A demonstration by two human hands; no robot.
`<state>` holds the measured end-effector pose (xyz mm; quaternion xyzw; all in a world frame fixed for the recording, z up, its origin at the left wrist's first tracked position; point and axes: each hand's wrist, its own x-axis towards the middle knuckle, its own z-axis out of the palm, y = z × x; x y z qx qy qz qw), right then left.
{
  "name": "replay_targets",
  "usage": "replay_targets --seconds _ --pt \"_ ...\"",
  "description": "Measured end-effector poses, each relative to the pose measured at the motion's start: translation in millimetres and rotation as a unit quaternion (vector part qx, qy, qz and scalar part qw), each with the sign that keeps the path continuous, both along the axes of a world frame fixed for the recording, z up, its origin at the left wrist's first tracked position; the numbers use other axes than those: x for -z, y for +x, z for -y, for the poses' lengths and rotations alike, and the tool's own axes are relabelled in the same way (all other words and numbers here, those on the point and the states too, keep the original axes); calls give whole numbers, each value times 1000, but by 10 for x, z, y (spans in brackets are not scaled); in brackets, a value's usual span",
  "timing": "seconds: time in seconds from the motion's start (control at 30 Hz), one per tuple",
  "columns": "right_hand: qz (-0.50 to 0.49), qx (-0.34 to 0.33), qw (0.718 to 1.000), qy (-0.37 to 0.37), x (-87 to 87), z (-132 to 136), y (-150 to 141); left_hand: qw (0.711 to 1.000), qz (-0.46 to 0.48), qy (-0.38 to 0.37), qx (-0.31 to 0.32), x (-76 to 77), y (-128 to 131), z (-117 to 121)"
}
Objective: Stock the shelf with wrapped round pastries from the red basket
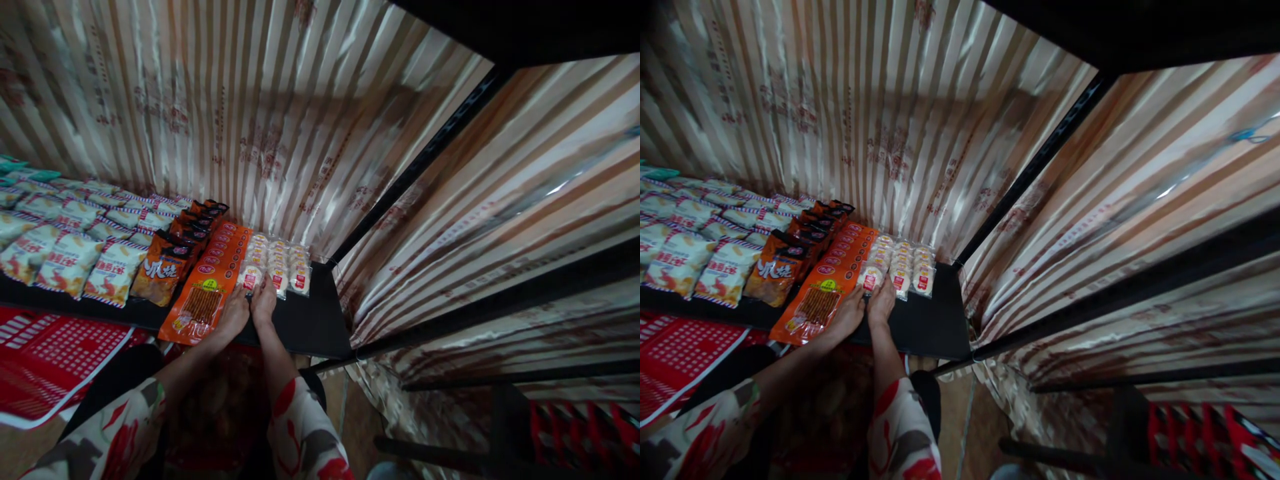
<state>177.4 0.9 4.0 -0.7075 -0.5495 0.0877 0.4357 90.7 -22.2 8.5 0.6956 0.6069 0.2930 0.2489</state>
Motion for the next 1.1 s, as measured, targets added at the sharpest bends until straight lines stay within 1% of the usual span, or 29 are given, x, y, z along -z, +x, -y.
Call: replay_targets --seconds 0.13,0.27,0.43,0.57,0.67,0.83,0.97,1.1 --pt "4 -5 1000 7 -10 -29 -1 1000 19 1 0 33 -5 -64" --pt "17 -4 1000 9 6 -46 -7 1000 24 -14 2 -2 -5 -89" --pt "36 -13 999 17 8 -39 -22 999 12 -30 0 -38 7 -102" --pt "41 -23 998 32 17 -14 -19 1000 -2 -12 3 -23 8 -110" --pt "43 -31 998 36 53 -2 -10 1000 -19 -16 11 -30 5 -107" --pt "52 -50 997 30 88 47 -4 999 -33 -29 9 -57 4 -98" --pt "79 -64 995 23 53 138 -2 999 -29 -27 10 -45 8 -102" --pt "113 -82 990 -4 37 216 -5 999 -33 -19 16 -37 18 -104"
